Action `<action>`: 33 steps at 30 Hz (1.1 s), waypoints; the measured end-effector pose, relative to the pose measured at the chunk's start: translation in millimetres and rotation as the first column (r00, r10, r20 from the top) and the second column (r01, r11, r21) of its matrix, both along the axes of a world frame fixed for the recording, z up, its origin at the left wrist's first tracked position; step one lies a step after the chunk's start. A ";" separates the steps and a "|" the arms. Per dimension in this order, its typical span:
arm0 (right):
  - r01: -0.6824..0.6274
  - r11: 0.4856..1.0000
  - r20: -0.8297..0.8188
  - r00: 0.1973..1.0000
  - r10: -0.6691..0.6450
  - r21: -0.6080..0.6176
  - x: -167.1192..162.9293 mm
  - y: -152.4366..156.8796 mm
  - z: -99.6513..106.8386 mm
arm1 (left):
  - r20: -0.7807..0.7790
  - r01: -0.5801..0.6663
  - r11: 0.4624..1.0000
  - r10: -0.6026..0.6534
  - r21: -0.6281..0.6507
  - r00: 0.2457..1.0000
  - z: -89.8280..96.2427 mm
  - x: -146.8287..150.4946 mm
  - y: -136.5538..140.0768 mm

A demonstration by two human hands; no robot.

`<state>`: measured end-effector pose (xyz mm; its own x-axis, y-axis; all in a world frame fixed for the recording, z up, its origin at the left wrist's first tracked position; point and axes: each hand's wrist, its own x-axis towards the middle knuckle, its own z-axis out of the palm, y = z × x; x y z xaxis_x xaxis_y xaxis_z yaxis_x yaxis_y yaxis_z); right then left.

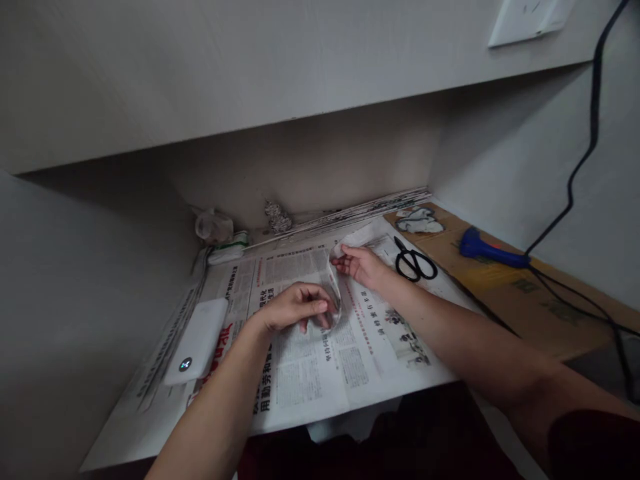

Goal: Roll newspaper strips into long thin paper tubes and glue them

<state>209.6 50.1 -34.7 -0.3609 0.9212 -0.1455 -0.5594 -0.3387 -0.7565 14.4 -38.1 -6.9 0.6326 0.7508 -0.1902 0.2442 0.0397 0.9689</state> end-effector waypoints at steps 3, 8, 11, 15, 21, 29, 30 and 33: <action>-0.148 0.989 -0.038 0.988 0.147 -0.026 1.6 -4.8 3.9 | 0.129 -0.133 0.991 0.133 -0.014 0.983 -4.4 1.6 3.4; -0.309 0.947 -0.088 0.945 0.316 0.085 1.4 -12.0 6.5 | 0.257 -0.468 0.878 0.477 -0.101 0.840 -15.6 9.2 10.8; -0.349 0.928 -0.058 0.932 0.359 0.132 -1.7 -16.3 7.2 | 0.294 -0.404 0.890 0.452 -0.211 0.842 -18.6 15.7 10.1; -0.280 0.951 0.146 0.954 0.261 0.129 -7.5 -19.7 6.7 | 0.224 -0.401 0.897 0.436 -0.187 0.872 -23.4 19.4 10.6; -0.098 0.989 0.381 0.923 0.047 0.115 -11.9 -17.9 5.1 | 0.231 -0.447 0.884 0.468 -0.140 0.853 -20.6 14.8 11.3; -0.421 0.874 0.535 0.810 0.241 0.244 -0.9 -21.5 7.7 | 0.306 -0.472 0.877 0.475 -0.090 0.825 -19.6 10.1 12.6; -0.460 0.850 0.567 0.784 0.253 0.258 0.2 -21.7 8.0 | 0.303 -0.460 0.884 0.463 -0.084 0.833 -20.2 9.2 13.1; -0.440 0.851 0.629 0.756 0.179 0.287 0.5 -21.9 7.6 | 0.281 -0.413 0.907 0.418 -0.081 0.864 -21.1 8.1 13.2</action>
